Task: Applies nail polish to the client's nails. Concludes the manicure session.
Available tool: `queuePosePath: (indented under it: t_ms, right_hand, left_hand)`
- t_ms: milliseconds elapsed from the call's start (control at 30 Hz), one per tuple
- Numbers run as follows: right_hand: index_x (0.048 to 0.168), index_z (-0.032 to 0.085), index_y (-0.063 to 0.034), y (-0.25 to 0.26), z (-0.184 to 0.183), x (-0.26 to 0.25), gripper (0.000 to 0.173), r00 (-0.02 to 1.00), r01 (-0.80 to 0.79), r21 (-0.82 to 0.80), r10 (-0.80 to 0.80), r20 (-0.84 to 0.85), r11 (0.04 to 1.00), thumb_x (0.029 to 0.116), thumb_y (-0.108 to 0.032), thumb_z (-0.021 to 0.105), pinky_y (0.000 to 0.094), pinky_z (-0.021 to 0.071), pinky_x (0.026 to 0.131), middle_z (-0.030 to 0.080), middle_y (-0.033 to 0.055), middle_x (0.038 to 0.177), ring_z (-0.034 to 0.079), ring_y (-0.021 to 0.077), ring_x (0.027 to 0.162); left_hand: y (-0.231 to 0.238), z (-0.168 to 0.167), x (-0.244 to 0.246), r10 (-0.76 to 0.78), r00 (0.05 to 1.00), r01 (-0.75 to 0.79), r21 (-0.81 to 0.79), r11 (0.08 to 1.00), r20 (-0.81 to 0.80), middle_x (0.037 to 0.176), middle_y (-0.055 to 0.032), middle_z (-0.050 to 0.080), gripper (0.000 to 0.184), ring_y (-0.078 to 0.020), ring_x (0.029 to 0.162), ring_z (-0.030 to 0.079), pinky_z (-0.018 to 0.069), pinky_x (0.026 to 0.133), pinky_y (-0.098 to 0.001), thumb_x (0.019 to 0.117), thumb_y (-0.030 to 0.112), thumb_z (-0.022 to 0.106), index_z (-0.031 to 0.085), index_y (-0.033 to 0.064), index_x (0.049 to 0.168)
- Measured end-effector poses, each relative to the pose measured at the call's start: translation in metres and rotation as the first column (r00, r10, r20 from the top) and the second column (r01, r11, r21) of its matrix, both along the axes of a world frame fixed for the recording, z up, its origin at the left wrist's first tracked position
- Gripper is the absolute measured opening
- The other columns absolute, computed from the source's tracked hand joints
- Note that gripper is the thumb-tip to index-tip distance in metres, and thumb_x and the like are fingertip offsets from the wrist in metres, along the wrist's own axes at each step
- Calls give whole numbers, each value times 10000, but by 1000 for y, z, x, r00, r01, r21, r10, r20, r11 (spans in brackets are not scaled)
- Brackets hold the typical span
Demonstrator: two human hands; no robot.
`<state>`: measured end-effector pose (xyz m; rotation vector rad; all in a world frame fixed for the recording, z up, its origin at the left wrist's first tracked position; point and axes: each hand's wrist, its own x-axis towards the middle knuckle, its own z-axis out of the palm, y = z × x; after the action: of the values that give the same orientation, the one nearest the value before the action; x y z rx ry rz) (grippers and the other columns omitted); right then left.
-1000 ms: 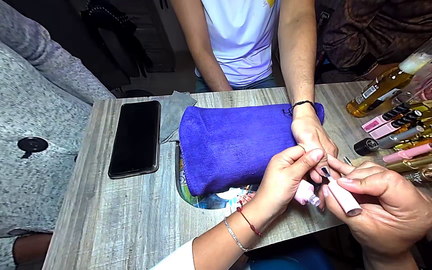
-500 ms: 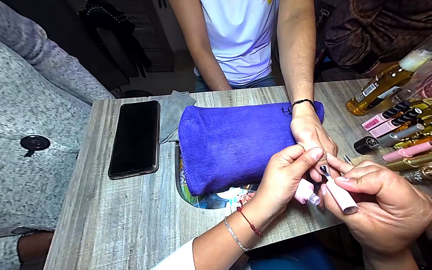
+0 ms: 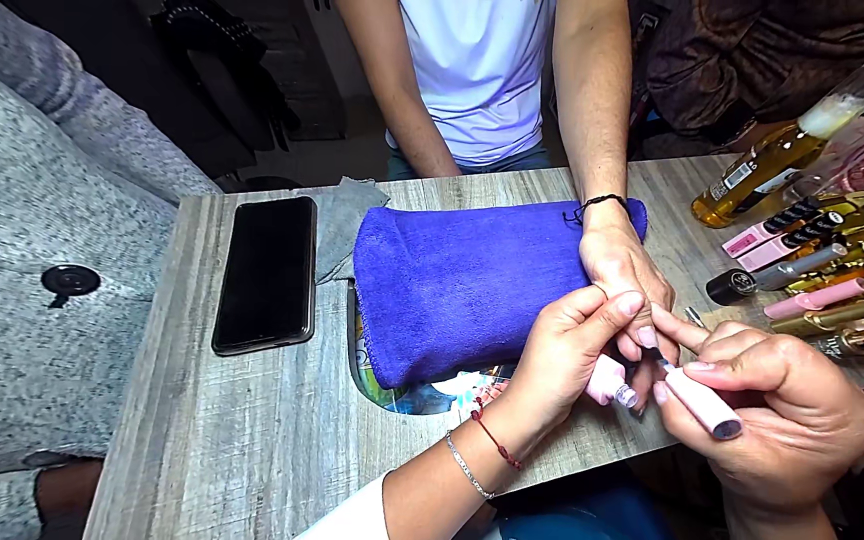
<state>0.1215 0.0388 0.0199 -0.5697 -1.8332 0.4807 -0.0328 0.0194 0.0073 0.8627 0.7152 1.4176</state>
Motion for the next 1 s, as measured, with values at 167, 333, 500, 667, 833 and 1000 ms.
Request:
queuePosePath:
  t_ms: [167, 333, 500, 667, 833, 1000]
  right_hand:
    - [958, 686, -235, 0, 2, -4, 311, 985, -61, -160, 34, -168, 985, 734, -62, 814, 318, 649, 904, 690, -142, 882, 717, 42, 843]
    - [950, 694, -226, 0, 3, -6, 303, 987, -38, -174, 10, -158, 984, 735, -47, 810, 291, 650, 877, 704, -131, 886, 722, 41, 838]
    - [921, 685, -225, -1, 3, -6, 290, 993, 1, -164, -20, -115, 986, 717, -59, 805, 272, 651, 856, 693, -142, 859, 713, 23, 820]
    - [901, 674, -221, -1, 3, -6, 286, 994, 2, -167, -21, -111, 986, 706, -58, 803, 270, 647, 865, 682, -142, 852, 706, 19, 818]
    - [872, 666, -223, -1, 4, -4, 270, 995, -21, -180, 3, -104, 984, 685, -75, 794, 283, 647, 873, 666, -139, 825, 702, 19, 815]
    - [876, 678, -233, 0, 3, -3, 288, 984, -96, -220, 60, -166, 971, 671, -70, 795, 310, 643, 898, 644, -139, 792, 687, 15, 781]
  left_hand:
    - [2, -2, 0, -2, 1000, 2, 5, 1000, -2, 621, -45, 576, 309, -46, 460, 509, 418, 418, -155, 1090, 225, 494, 614, 65, 855]
    - [2, -3, 0, 1, 1000, -1, 5, 1000, 8, 641, -45, 597, 304, -43, 496, 539, 447, 455, -157, 1089, 219, 493, 631, 66, 865]
    - [1, -3, 0, -1, 1000, 1, 7, 1000, 5, 642, -43, 596, 305, -43, 495, 542, 456, 457, -158, 1092, 217, 486, 631, 67, 870]
    - [0, -4, -1, -9, 1000, 9, 23, 1000, -6, 661, -43, 601, 299, -46, 503, 551, 456, 453, -158, 1093, 236, 485, 630, 71, 890]
    - [1, -4, 0, 2, 1000, -2, 24, 1000, -17, 629, -39, 581, 316, -44, 485, 522, 441, 449, -159, 1093, 231, 485, 629, 72, 861]
    - [3, -5, -1, -24, 999, 24, 15, 1000, 31, 621, -43, 577, 323, -44, 483, 524, 445, 453, -159, 1101, 217, 456, 633, 67, 876]
